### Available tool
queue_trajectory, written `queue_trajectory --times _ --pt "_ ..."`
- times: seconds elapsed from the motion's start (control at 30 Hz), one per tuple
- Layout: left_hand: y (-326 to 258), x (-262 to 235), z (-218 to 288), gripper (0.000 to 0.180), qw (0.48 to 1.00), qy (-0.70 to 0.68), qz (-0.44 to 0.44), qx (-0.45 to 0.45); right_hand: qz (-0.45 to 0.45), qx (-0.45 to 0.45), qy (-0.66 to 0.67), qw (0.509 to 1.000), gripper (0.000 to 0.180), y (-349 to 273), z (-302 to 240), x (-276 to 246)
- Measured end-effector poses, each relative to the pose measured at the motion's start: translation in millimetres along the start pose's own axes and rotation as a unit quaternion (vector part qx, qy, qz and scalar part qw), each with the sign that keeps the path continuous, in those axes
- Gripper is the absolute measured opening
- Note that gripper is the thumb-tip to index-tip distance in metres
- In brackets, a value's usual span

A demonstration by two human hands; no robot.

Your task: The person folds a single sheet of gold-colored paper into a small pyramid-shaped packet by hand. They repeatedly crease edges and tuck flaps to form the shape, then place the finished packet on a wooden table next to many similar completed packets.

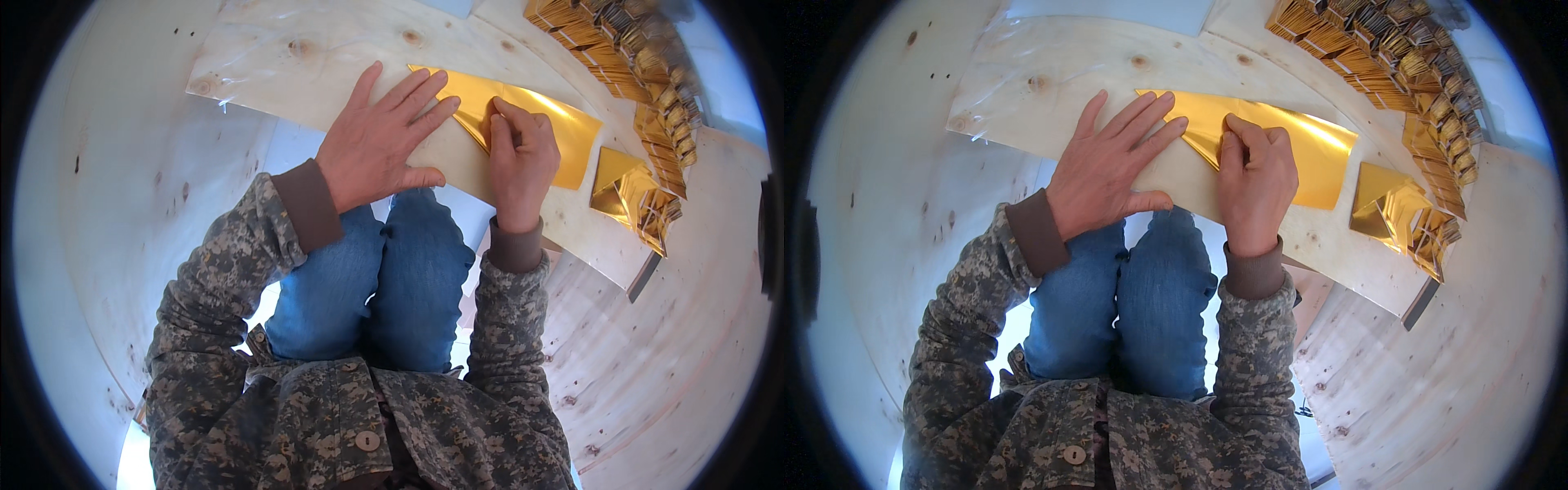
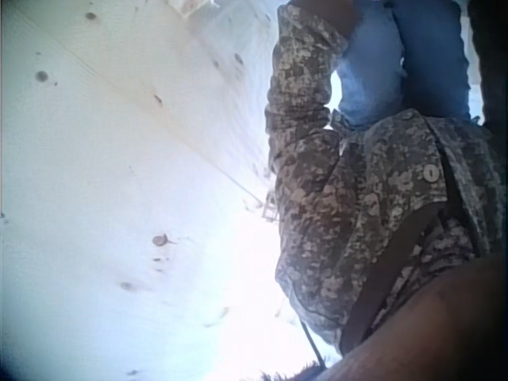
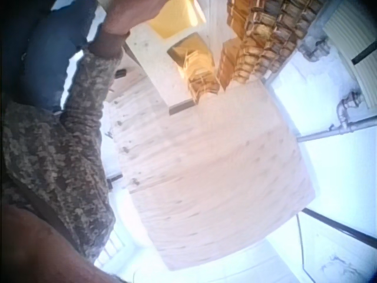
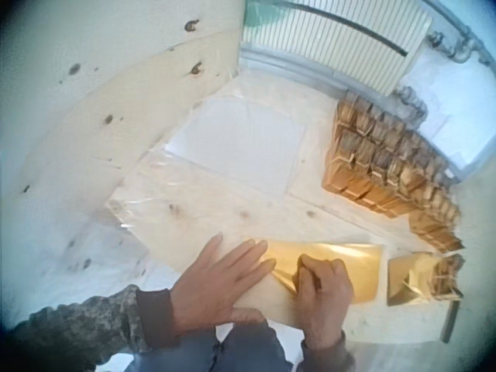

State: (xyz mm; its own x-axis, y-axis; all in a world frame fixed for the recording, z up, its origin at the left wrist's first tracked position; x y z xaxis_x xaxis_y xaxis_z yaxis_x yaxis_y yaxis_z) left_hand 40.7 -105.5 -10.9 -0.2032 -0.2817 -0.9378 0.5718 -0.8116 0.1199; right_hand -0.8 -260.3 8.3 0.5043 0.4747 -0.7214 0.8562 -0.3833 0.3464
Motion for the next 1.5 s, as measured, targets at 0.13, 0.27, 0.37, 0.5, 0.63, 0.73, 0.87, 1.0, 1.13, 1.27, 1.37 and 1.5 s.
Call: queue_trajectory --times 0.13,0.27,0.37,0.5,0.63,0.73,0.87,1.0,1.13,1.27,1.37,1.5 --pt "-2 1 3 0.089 0.999 0.030 0.023 0.009 -0.011 0.023 0.057 0.998 0.015 -2 14 2" --pt "-3 3 8 0.089 0.998 0.058 0.018 0.019 -0.035 0.078 0.130 0.988 0.017 -1 32 11" --pt "-4 5 8 0.089 0.997 0.071 0.002 0.026 -0.055 0.083 0.116 0.988 0.017 -2 35 16" --pt "-4 4 8 0.089 0.996 0.085 0.007 0.035 -0.043 0.060 0.120 0.990 0.017 -1 36 15" --pt "-4 8 6 0.091 0.994 0.105 -0.001 0.044 -0.055 0.104 0.215 0.970 0.022 -3 49 15" --pt "-3 9 5 0.091 0.993 0.111 -0.002 0.045 -0.063 0.159 0.316 0.933 0.024 -10 58 11" --pt "-3 10 5 0.091 0.993 0.109 -0.003 0.040 -0.010 0.128 0.260 0.957 0.016 -16 54 -11" --pt "-2 10 5 0.089 0.994 0.102 -0.004 0.035 -0.043 0.085 0.169 0.981 0.007 -33 43 -23" --pt "-3 10 5 0.088 0.996 0.086 -0.011 0.031 -0.015 0.071 0.156 0.985 0.009 -46 34 -26" --pt "-3 9 6 0.090 0.996 0.080 -0.015 0.036 -0.019 0.085 0.137 0.987 0.008 -48 27 -30" --pt "-3 8 5 0.092 0.996 0.075 -0.011 0.037 0.011 -0.015 0.004 1.000 0.013 -43 -1 -46" --pt "-3 8 5 0.092 0.997 0.070 -0.007 0.037 0.012 -0.191 -0.139 0.972 0.038 -47 -54 -29"
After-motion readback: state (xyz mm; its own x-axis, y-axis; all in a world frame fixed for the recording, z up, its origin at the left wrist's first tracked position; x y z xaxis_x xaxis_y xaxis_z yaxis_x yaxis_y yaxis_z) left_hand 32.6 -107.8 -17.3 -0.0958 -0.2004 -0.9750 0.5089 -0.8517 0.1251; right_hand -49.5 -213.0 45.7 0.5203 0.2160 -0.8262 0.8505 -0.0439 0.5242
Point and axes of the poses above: each hand's wrist, its own y-axis towards the middle knuckle, its own x-axis out of the palm, z = x × y, the point moved 10 cm from there along y, towards the middle knuckle, and after that the axes turned 3 degrees about -x, right-handed, at the moved point
